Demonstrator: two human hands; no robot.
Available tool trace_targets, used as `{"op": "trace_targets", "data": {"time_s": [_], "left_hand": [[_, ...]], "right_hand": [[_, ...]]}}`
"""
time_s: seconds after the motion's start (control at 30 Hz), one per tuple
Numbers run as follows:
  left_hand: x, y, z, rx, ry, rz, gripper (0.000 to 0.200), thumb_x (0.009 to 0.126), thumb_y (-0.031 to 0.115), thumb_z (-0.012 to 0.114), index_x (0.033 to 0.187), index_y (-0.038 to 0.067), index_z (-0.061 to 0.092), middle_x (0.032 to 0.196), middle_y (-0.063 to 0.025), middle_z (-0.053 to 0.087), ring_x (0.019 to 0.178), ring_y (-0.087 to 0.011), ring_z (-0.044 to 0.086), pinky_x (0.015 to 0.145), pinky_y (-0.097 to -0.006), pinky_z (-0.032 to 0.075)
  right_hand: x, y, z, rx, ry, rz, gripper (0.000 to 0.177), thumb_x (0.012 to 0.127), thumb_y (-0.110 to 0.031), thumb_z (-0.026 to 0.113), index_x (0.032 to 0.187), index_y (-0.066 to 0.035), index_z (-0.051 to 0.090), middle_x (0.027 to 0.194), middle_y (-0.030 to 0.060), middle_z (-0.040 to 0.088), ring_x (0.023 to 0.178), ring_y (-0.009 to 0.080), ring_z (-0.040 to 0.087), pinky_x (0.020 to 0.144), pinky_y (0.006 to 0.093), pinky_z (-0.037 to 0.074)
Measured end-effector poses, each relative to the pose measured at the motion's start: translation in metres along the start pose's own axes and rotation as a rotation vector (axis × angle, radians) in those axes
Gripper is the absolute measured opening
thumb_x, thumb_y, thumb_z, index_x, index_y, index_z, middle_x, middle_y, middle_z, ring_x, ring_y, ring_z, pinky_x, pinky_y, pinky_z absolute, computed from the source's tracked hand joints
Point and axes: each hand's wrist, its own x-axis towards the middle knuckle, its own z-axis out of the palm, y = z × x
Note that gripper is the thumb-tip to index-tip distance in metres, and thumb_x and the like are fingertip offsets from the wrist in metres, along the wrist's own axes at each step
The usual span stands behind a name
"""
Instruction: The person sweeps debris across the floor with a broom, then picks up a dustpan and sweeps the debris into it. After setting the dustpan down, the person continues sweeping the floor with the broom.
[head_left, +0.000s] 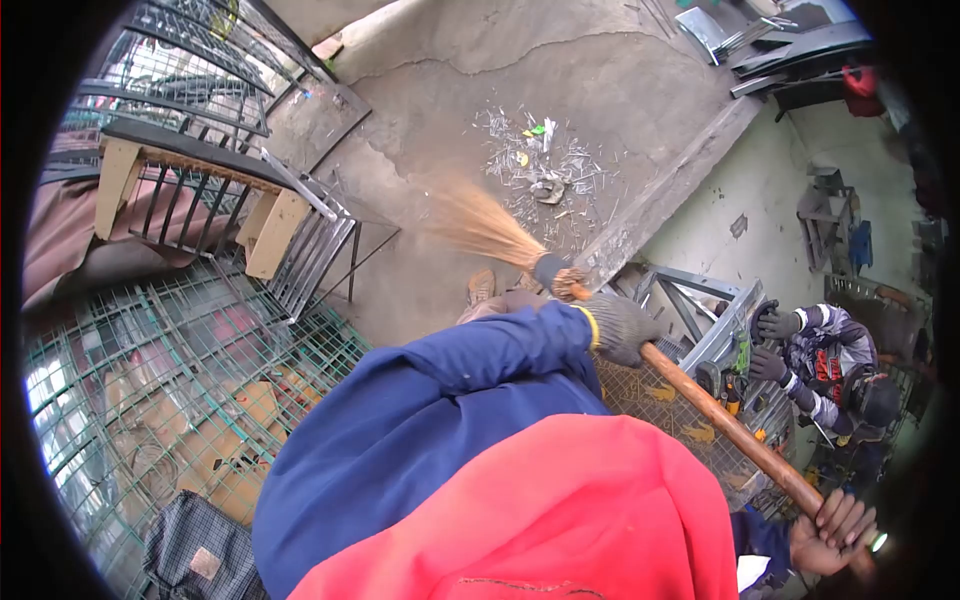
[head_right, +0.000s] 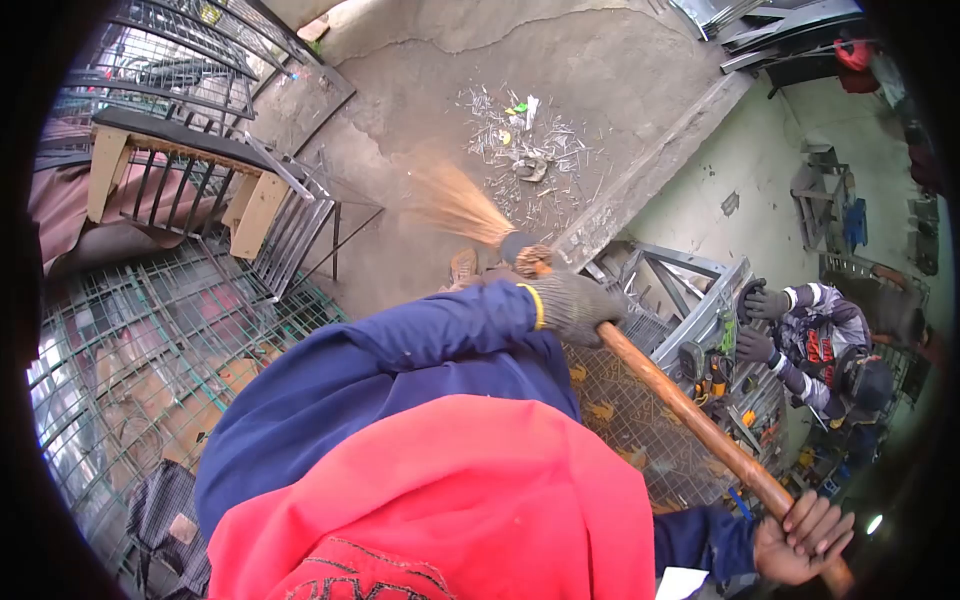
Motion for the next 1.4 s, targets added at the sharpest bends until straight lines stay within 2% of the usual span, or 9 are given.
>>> {"op": "trace_targets", "data": {"time_s": [0.13, 0.33, 0.57, 0.8, 0.9, 1.03, 1.1, 1.23, 1.4], "left_hand": [[-0.025, -0.057, -0.005, -0.055, 0.082, -0.182, 0.027, 0.078, 0.020, 0.061, 0.103, 0.011, 0.063, 0.095, -0.0141, 0.065, 0.094, -0.0328, 0.062, 0.081, -0.0423, 0.048], [0.019, -0.167, 0.010, 0.015, 0.330, -0.561, 0.032, 0.079, 0.031, 0.066, 0.102, 0.009, 0.062, 0.107, -0.0163, 0.062, 0.104, -0.0334, 0.058, 0.086, -0.0418, 0.046], [0.087, -0.110, -0.035, 0.145, 0.299, -0.208, 0.031, 0.080, 0.034, 0.065, 0.101, 0.013, 0.061, 0.098, -0.0134, 0.065, 0.095, -0.0334, 0.061, 0.083, -0.0439, 0.046], [0.074, -0.097, -0.138, 0.239, 0.366, -0.168, 0.025, 0.078, 0.031, 0.065, 0.097, 0.015, 0.064, 0.098, -0.0101, 0.064, 0.095, -0.0309, 0.061, 0.081, -0.0423, 0.048], [0.051, -0.163, -0.188, 0.208, 0.350, -0.303, 0.021, 0.079, 0.024, 0.064, 0.097, 0.014, 0.064, 0.098, -0.0116, 0.064, 0.096, -0.0327, 0.061, 0.082, -0.0425, 0.048], [0.011, -0.347, -0.218, 0.119, 0.713, -0.361, 0.023, 0.078, 0.019, 0.064, 0.100, 0.011, 0.064, 0.099, -0.0151, 0.064, 0.097, -0.0335, 0.060, 0.084, -0.0411, 0.047], [0.014, -0.376, -0.224, -0.008, 0.598, -0.364, 0.024, 0.078, 0.018, 0.065, 0.101, 0.010, 0.063, 0.100, -0.0166, 0.064, 0.098, -0.0333, 0.060, 0.086, -0.0410, 0.047], [0.060, -0.341, -0.192, -0.125, 0.130, -0.136, 0.025, 0.079, 0.018, 0.063, 0.103, 0.012, 0.063, 0.099, -0.0147, 0.064, 0.098, -0.0339, 0.060, 0.084, -0.0435, 0.047], [0.016, -0.223, -0.276, -0.186, 0.083, 0.198, 0.027, 0.074, 0.022, 0.065, 0.100, 0.016, 0.064, 0.096, -0.0099, 0.065, 0.097, -0.0303, 0.061, 0.082, -0.0451, 0.049]], "right_hand": [[0.022, 0.094, 0.018, 0.382, 0.125, 0.091, 0.025, 0.091, -0.023, 0.049, 0.069, -0.016, 0.039, 0.048, -0.0071, 0.035, 0.038, 0.0036, 0.030, 0.039, 0.0227, 0.028], [0.029, 0.196, 0.060, 0.069, -0.046, 0.042, 0.024, 0.090, -0.016, 0.046, 0.069, -0.013, 0.035, 0.050, -0.0010, 0.035, 0.043, 0.0120, 0.032, 0.049, 0.0308, 0.039], [0.067, 0.135, -0.007, 0.248, 0.083, -0.118, 0.025, 0.095, -0.020, 0.044, 0.072, -0.013, 0.037, 0.051, -0.0027, 0.034, 0.043, 0.0094, 0.032, 0.046, 0.0282, 0.035], [0.112, 0.116, 0.015, 0.184, 0.008, -0.268, 0.027, 0.098, -0.024, 0.041, 0.073, -0.013, 0.038, 0.053, -0.0015, 0.038, 0.043, 0.0099, 0.034, 0.047, 0.0280, 0.037], [0.139, 0.171, 0.075, 0.234, -0.029, -0.197, 0.028, 0.097, -0.025, 0.044, 0.073, -0.013, 0.038, 0.055, 0.0000, 0.041, 0.048, 0.0115, 0.039, 0.054, 0.0304, 0.040], [0.166, 0.312, 0.214, 0.012, -0.012, -0.072, 0.026, 0.094, -0.021, 0.047, 0.072, -0.012, 0.037, 0.054, 0.0010, 0.040, 0.049, 0.0142, 0.041, 0.057, 0.0355, 0.041], [0.183, 0.328, 0.270, -0.165, -0.056, -0.089, 0.024, 0.093, -0.020, 0.047, 0.073, -0.011, 0.039, 0.053, 0.0010, 0.042, 0.048, 0.0142, 0.041, 0.055, 0.0354, 0.041], [0.217, 0.291, 0.300, -0.246, 0.070, -0.001, 0.020, 0.095, -0.021, 0.043, 0.078, -0.012, 0.037, 0.053, -0.0020, 0.035, 0.045, 0.0116, 0.032, 0.051, 0.0330, 0.037], [0.226, 0.138, 0.325, -0.420, 0.359, 0.083, 0.039, 0.096, -0.026, 0.040, 0.059, -0.016, 0.031, 0.049, -0.0023, 0.034, 0.047, 0.0105, 0.031, 0.051, 0.0261, 0.031]]}}
